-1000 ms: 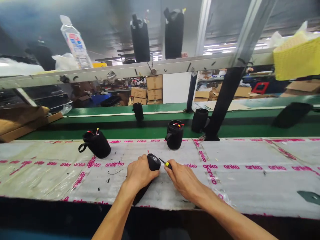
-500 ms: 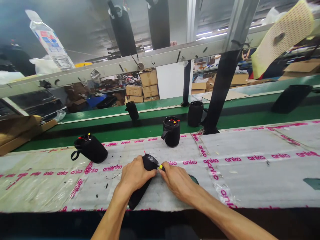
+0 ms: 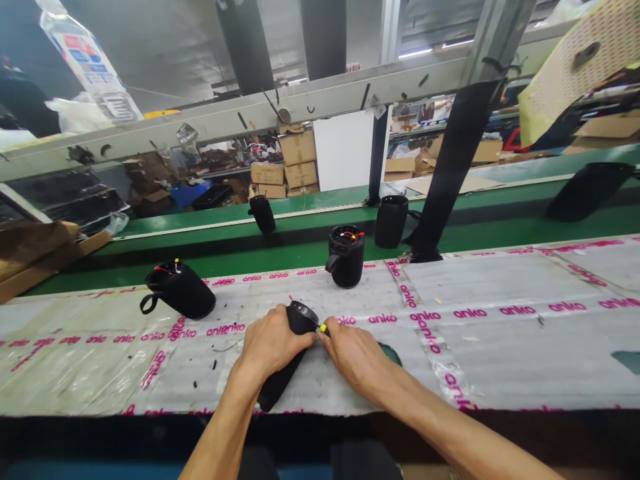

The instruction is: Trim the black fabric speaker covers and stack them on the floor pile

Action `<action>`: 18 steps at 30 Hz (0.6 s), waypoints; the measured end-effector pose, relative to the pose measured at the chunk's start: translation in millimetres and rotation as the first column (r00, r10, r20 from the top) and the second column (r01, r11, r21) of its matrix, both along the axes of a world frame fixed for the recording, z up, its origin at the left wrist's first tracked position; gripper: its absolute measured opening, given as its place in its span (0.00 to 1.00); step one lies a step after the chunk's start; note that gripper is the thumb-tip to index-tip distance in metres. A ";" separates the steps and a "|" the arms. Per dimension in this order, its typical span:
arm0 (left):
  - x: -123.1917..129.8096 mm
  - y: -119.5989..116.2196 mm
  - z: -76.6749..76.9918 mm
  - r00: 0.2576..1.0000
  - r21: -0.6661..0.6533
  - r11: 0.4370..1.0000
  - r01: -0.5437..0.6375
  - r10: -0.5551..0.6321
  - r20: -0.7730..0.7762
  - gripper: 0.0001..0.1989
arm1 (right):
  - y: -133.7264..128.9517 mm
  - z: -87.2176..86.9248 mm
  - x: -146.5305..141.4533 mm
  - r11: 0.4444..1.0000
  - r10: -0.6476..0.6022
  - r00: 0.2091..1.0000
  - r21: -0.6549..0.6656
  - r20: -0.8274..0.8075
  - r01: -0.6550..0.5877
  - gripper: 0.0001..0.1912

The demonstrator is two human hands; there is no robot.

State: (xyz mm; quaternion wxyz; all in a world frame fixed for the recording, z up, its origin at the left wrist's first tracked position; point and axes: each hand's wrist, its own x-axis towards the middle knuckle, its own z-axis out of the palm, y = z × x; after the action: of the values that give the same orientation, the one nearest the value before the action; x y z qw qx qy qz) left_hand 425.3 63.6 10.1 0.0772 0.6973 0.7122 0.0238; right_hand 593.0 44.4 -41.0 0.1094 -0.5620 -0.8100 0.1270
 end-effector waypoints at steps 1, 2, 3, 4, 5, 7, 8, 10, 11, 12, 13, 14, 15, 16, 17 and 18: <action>0.1 0.1 -0.1 1.000 -0.002 1.000 0.000 0.000 -0.003 0.27 | 0.3 0.0 -1.5 1.000 -0.002 1.000 -0.002 0.019 0.002 0.11; 0.2 0.3 -0.2 1.000 -0.006 1.000 0.000 0.000 -0.006 0.28 | 0.7 0.2 -2.8 1.000 0.000 0.999 -0.004 0.038 0.000 0.11; 0.1 0.6 -0.5 1.000 -0.011 1.000 0.002 -0.002 -0.007 0.28 | 1.4 0.7 -3.9 1.000 0.001 0.999 -0.007 0.053 -0.001 0.11; -0.1 1.1 -0.8 1.000 -0.016 1.000 0.004 -0.004 -0.009 0.28 | 2.3 1.6 -4.8 1.000 0.002 0.998 -0.011 0.065 -0.001 0.11; -0.4 1.8 -1.2 1.000 -0.020 1.000 0.006 -0.006 -0.010 0.29 | 3.2 3.0 -5.3 1.000 0.002 0.997 -0.015 0.074 -0.001 0.11; -1.7 3.9 -1.8 1.000 -0.027 1.000 0.010 -0.010 -0.011 0.30 | 5.4 7.1 -5.6 1.000 0.007 0.996 -0.021 0.084 -0.005 0.11; -2.5 5.2 -1.9 1.000 -0.030 0.999 0.012 -0.012 -0.010 0.30 | 6.6 9.9 -5.6 1.000 0.011 0.996 -0.024 0.090 -0.009 0.11; -4.1 8.1 -1.5 1.000 -0.042 0.999 0.018 -0.019 -0.007 0.28 | 9.3 16.6 -5.4 0.999 0.027 0.994 -0.031 0.103 -0.023 0.11; -4.8 9.4 -1.1 1.000 -0.051 0.999 0.020 -0.020 -0.004 0.28 | 10.9 20.2 -5.4 0.999 0.035 0.993 -0.037 0.111 -0.031 0.11; -5.2 10.6 -0.6 1.000 -0.062 0.998 0.020 -0.020 -0.002 0.27 | 12.7 23.9 -5.6 0.998 0.043 0.992 -0.044 0.121 -0.037 0.11; -5.3 11.4 -0.3 1.000 -0.074 0.997 0.019 -0.019 -0.002 0.28 | 14.7 27.4 -5.7 0.998 0.052 0.990 -0.052 0.131 -0.046 0.11; -5.0 11.9 -0.1 1.000 -0.083 0.996 0.017 -0.018 -0.005 0.28 | 16.9 30.7 -5.7 0.997 0.063 0.988 -0.061 0.141 -0.055 0.11; -4.4 12.0 -0.1 1.000 -0.089 0.996 0.018 -0.019 -0.010 0.28 | 19.0 33.5 -5.6 0.995 0.074 0.986 -0.070 0.149 -0.065 0.11; -3.5 11.8 -0.3 1.000 -0.089 0.996 0.019 -0.020 -0.020 0.29 | 21.0 35.5 -5.2 0.994 0.085 0.984 -0.082 0.156 -0.072 0.11; -2.5 11.3 -0.7 0.999 -0.082 0.996 0.021 -0.024 -0.031 0.29 | 22.5 36.8 -4.6 0.993 0.093 0.982 -0.092 0.162 -0.079 0.11; -1.6 10.8 -1.2 0.999 -0.073 0.997 0.022 -0.025 -0.042 0.29 | 23.5 37.2 -3.8 0.992 0.098 0.981 -0.100 0.166 -0.083 0.11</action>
State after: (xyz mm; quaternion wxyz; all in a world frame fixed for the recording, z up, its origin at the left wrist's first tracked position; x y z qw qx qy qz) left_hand 423.8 74.4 9.0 0.0873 0.7027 0.7059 -0.0178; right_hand 589.2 67.9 -3.8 0.0078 -0.5378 -0.8343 0.1206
